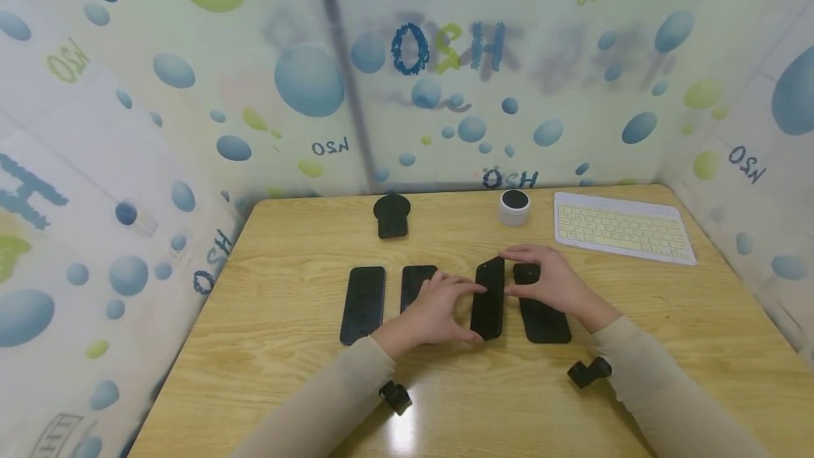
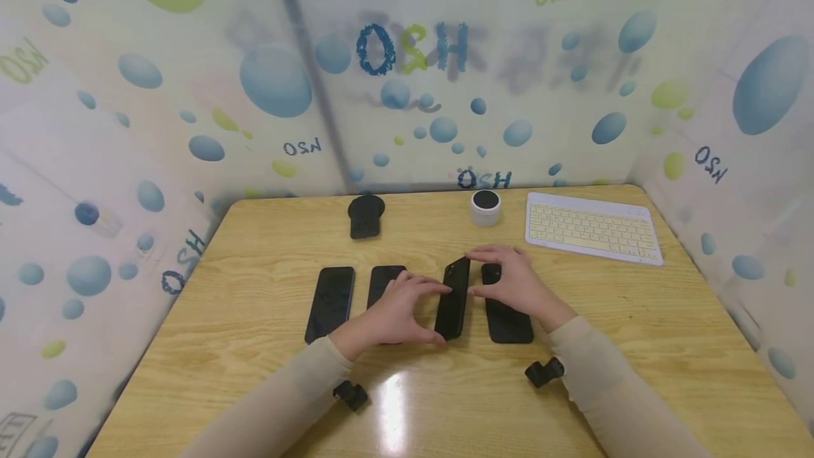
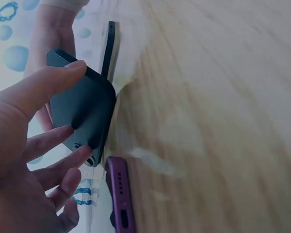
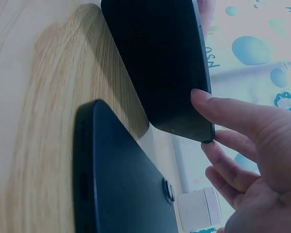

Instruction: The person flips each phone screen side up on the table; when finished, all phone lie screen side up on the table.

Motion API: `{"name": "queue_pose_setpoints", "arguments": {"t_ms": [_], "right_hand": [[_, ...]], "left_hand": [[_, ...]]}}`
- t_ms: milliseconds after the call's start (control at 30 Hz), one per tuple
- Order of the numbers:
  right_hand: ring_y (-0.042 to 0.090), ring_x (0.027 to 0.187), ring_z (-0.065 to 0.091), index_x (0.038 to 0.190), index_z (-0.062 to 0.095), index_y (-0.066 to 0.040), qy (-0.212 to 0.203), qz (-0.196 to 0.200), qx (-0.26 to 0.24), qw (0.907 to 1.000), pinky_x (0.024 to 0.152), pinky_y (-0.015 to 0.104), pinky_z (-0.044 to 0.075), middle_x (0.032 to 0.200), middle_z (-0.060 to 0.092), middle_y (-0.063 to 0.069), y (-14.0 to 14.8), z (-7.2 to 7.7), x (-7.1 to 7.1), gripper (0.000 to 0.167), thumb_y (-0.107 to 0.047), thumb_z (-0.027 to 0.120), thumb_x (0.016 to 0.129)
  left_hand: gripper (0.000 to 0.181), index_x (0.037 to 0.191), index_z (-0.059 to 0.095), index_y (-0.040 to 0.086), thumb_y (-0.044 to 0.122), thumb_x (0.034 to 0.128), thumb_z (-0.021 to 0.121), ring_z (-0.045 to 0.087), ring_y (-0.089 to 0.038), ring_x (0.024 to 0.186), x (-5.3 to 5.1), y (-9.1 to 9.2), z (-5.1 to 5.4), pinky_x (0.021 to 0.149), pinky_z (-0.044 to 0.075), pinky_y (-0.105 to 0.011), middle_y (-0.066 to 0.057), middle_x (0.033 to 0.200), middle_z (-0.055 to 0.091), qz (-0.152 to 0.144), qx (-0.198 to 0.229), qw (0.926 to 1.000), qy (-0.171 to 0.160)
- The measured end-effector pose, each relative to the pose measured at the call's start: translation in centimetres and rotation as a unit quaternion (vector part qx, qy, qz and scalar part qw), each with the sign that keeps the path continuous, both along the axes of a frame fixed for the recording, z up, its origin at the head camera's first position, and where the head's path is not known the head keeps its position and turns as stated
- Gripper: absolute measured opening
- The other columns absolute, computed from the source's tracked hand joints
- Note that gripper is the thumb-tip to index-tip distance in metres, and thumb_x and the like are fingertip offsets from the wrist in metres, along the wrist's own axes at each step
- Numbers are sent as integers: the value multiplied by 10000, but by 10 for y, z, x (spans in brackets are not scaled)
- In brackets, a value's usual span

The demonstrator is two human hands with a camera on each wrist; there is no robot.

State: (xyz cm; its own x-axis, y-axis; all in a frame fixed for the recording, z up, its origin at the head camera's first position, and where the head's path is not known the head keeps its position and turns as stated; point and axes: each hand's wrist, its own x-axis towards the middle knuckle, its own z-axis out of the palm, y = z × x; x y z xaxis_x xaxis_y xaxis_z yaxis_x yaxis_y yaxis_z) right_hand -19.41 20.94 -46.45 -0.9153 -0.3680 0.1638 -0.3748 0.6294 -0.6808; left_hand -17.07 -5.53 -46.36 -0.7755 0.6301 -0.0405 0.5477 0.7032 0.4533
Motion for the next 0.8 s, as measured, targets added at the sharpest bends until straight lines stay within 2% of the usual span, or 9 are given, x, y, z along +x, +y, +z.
{"name": "queue_pose_setpoints", "arguments": {"t_ms": [167, 333, 533, 667, 800], "right_hand": [[435, 1323, 545, 1361, 677, -66, 94, 13, -148, 9998, 1084, 638, 417, 1414, 636, 177, -3, 1, 1, 633, -189, 912, 786], [432, 1334, 537, 1378, 668, -88, 121, 68, -202, 9997, 1080, 646, 417, 1432, 624, 170, -8, 3, 2, 644, -199, 910, 791], [435, 1362, 513, 1392, 660, -108, 119, 223, -178, 9995, 1093, 662, 397, 1458, 600, 175, -16, 5, 3, 667, -247, 912, 790], [427, 1373, 506, 1402, 649, -99, 113, 273, -184, 9994, 1111, 660, 381, 1472, 586, 171, -22, 6, 3, 690, -228, 918, 780], [407, 1365, 522, 1395, 652, -91, 204, 368, -272, 9987, 1117, 640, 389, 1464, 595, 156, -27, 7, 2, 699, -220, 928, 766]], "left_hand": [[845, 1478, 555, 271, 492, 744, 911, 447, -180, 1221, 0, 0, 3, 1051, 402, -433, 50, 1505, 573, -25, 343, 9991, -243], [876, 1500, 526, 251, 467, 747, 918, 441, -179, 1210, 1, -1, 9, 1053, 406, -419, 67, 1519, 554, -25, 561, 9977, -388], [901, 1518, 503, 265, 476, 746, 917, 449, -183, 1180, 1, -5, 18, 993, 445, -414, 72, 1495, 562, 50, 617, 9970, -459], [917, 1522, 496, 266, 480, 738, 921, 462, -178, 1152, 0, -9, 19, 931, 468, -375, 75, 1460, 576, 88, 635, 9969, -451], [929, 1526, 492, 251, 460, 733, 929, 477, -188, 1163, -1, -14, 19, 921, 473, -356, 90, 1475, 566, 96, 707, 9965, -428]]}}
